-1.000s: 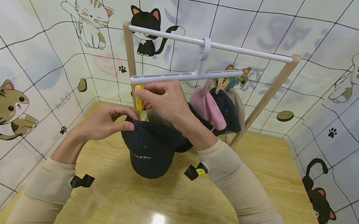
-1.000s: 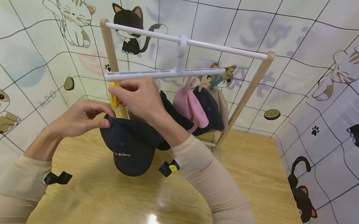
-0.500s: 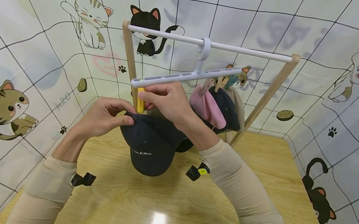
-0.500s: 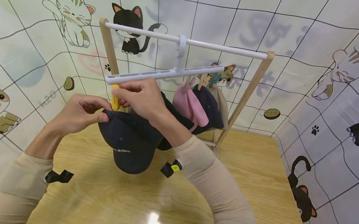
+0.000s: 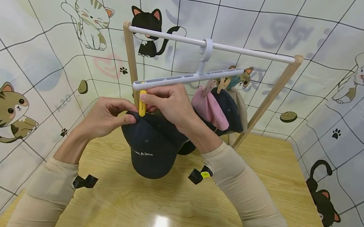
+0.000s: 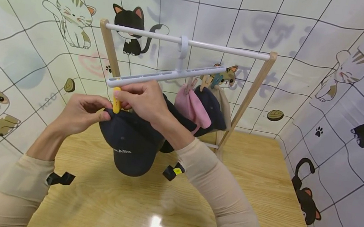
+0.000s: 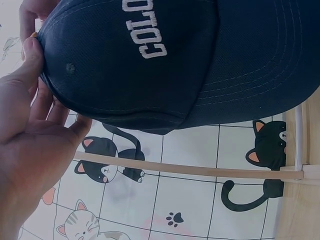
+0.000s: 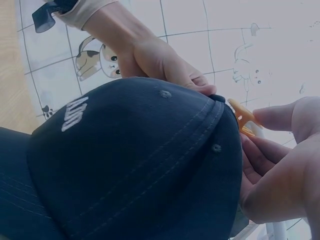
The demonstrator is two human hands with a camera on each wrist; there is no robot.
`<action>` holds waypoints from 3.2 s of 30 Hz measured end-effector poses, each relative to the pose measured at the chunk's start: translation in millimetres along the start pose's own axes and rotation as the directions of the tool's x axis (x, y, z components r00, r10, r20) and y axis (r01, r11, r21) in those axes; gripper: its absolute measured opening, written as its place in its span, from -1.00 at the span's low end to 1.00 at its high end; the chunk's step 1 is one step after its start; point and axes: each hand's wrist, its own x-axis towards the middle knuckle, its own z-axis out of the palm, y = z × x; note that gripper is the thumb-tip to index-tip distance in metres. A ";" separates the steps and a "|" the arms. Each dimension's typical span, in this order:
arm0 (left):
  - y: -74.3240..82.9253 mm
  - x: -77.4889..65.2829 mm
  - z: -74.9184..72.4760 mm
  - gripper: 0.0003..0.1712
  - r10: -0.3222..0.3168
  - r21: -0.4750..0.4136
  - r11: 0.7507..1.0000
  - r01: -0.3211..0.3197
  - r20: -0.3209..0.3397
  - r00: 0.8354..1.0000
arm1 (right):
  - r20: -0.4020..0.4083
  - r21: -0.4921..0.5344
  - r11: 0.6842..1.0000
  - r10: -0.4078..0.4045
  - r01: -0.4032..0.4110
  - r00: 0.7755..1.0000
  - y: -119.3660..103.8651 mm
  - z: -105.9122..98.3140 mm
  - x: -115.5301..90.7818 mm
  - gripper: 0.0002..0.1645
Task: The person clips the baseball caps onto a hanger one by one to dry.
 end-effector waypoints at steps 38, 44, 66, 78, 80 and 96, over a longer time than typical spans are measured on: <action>-4.4 0.9 2.9 -0.57 0.012 -0.028 0.999 -0.015 -0.116 0.993 | 0.002 -0.068 0.998 -0.003 0.003 1.000 1.4 -0.3 -5.5 -0.70; -6.0 0.4 1.7 -0.55 0.036 -0.026 0.999 -0.038 -0.103 0.994 | 0.021 -0.094 0.995 -0.019 0.020 1.000 2.4 0.1 -4.4 -0.73; -15.8 -3.2 -1.9 -0.70 0.051 0.005 0.999 -0.051 -0.054 0.997 | 0.046 -0.153 0.987 -0.035 0.042 0.998 10.1 1.2 -5.6 -0.63; -21.9 -0.4 2.4 -0.57 0.046 0.001 0.999 -0.046 -0.103 0.994 | 0.056 -0.206 0.975 -0.073 0.083 0.996 12.9 -10.5 -18.4 -0.57; -22.3 -0.3 3.6 -0.57 0.042 0.001 0.999 -0.042 -0.118 0.992 | 0.060 -0.227 0.970 -0.077 0.089 0.995 13.2 -13.3 -22.7 -0.56; -24.3 3.2 13.8 -0.69 0.048 0.072 0.997 -0.029 -0.270 0.962 | 0.037 -0.364 0.919 -0.148 0.151 0.988 33.1 -53.0 -71.1 -0.60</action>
